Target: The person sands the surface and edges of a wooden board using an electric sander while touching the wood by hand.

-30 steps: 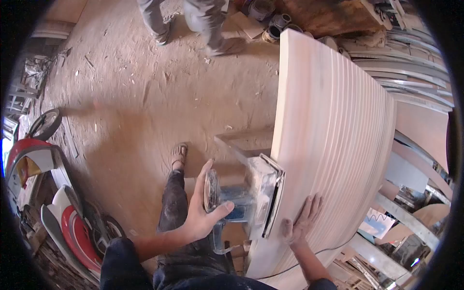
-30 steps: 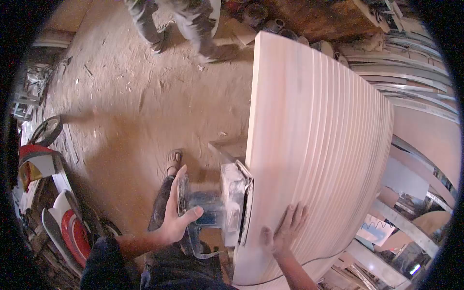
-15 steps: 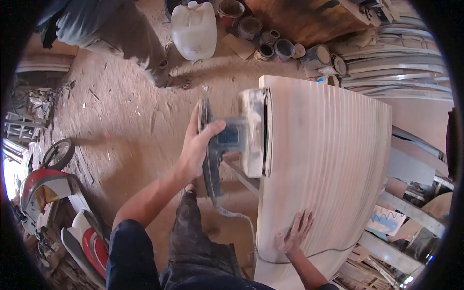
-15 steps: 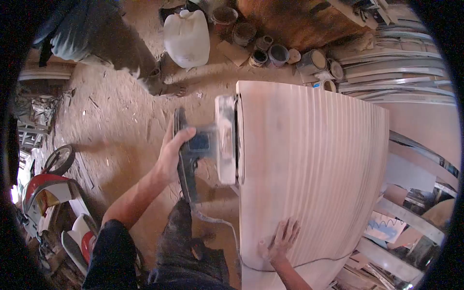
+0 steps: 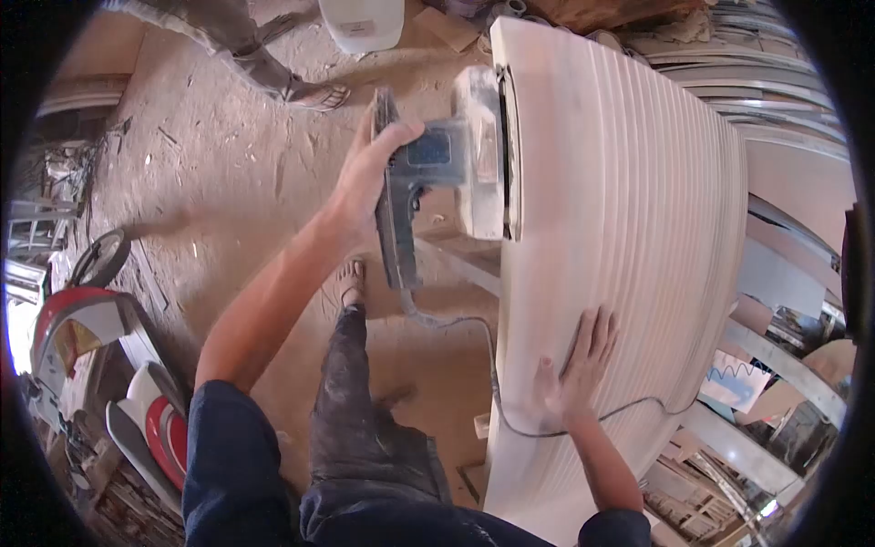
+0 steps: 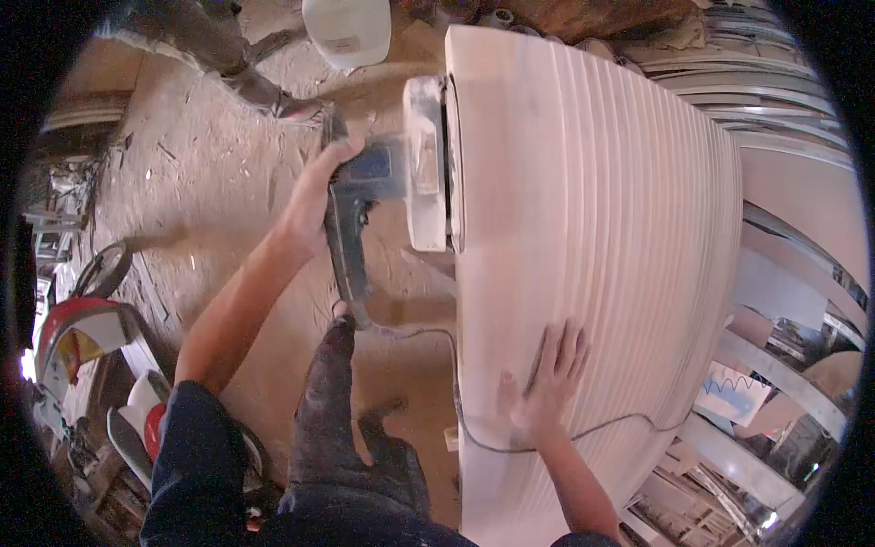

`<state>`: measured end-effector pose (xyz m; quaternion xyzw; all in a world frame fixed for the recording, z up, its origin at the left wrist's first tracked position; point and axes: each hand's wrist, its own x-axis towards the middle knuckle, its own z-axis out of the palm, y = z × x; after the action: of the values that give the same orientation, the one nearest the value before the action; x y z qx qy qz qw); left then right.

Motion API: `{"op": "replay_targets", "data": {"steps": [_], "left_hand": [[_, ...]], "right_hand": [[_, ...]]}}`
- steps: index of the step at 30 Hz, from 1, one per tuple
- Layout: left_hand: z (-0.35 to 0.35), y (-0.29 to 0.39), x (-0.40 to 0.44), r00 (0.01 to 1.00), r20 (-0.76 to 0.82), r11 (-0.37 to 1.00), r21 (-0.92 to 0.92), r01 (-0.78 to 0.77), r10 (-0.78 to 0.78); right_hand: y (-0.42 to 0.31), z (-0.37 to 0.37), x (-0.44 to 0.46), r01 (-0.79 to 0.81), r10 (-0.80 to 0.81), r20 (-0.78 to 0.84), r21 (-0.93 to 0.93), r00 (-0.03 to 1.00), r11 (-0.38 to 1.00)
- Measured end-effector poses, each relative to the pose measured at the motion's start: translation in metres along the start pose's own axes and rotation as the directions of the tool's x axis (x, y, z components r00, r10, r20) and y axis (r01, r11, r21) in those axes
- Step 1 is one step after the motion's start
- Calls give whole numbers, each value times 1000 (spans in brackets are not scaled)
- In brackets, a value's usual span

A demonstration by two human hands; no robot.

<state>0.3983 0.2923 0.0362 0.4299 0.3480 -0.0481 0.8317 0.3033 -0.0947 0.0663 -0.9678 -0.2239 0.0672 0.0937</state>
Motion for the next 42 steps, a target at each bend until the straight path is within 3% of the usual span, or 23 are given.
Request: {"op": "replay_targets", "data": {"steps": [7, 10, 16, 18, 19, 21, 22, 24, 26, 28, 30, 32, 34, 35, 36, 37, 38, 39, 40, 41, 42], "left_hand": [[-19, -111, -109, 1000, -24, 1000, -28, 3, -3], [-29, -156, -153, 995, 91, 996, -72, 56, -49], [-26, -197, -246, 997, 17, 997, -10, -75, 75], [-18, -185, -261, 964, 85, 962, 84, -261, 254], [-18, -188, -262, 963, 78, 961, 83, -263, 257], [-15, -190, -264, 843, 170, 796, 276, -538, 511], [-13, -193, -265, 830, 188, 782, 279, -558, 525], [-5, -192, -259, 827, 50, 788, 277, -550, 560], [-2, -172, -286, 937, -3, 934, 90, -347, 349], [-20, -159, -309, 941, -55, 940, -52, -338, 335], [-53, -152, -340, 949, -8, 947, -59, -314, 315], [-56, -142, -398, 939, -66, 933, -112, -343, 337], [-78, -144, -445, 956, -85, 937, -191, -293, 282], [-90, -150, -468, 953, -146, 937, -193, -291, 266], [-91, -159, -488, 945, -208, 935, -202, -292, 251], [-92, -167, -501, 947, -242, 939, -221, -265, 210], [-88, -178, -519, 945, -276, 938, -245, -244, 173], [-80, -188, -539, 961, -202, 942, -237, -236, 190], [-73, -195, -557, 971, -125, 948, -223, -229, 205], [-77, -210, -566, 986, -76, 959, -232, -165, 152], [-77, -225, -570, 995, -29, 967, -235, -96, 92]], "right_hand": [[-2, 5, 2, 61, -67, -117, -54, 991, 997], [1, 13, -2, 85, -93, -215, -47, 972, 995], [12, 33, 5, 128, -150, -303, -91, 941, 988], [16, 39, 9, 142, -172, -312, -117, 934, 983], [18, 40, 11, 172, -198, -332, -104, 923, 980], [25, 40, 7, 189, -207, -349, -87, 914, 978], [30, 41, 7, 199, -212, -351, -73, 912, 977], [38, 42, 8, 182, -205, -384, -95, 900, 979], [34, 44, -1, 82, -118, -384, -108, 916, 991], [34, 43, -5, 74, -45, -392, 57, 919, 996], [43, 48, 1, 92, -48, -346, 112, 937, 989], [28, 27, -23, 92, -49, -336, 115, 940, 989], [11, 37, -51, -17, 22, -284, 18, 958, 1000], [-4, 36, -79, -63, 62, 12, 181, 998, 981], [-18, 6, -124, -14, -80, 175, 478, 981, 878], [-48, -38, -186, -21, -292, 248, 794, 924, 608], [-79, -51, -254, -30, -230, 210, 797, 950, 604], [-108, -67, -308, -34, -168, 166, 800, 972, 599], [-135, -125, -346, -246, -216, 355, 879, 910, 410], [-155, -139, -385, -261, -133, 340, 875, 931, 407], [-172, -122, -419, -191, -17, 249, 781, 968, 595]]}}
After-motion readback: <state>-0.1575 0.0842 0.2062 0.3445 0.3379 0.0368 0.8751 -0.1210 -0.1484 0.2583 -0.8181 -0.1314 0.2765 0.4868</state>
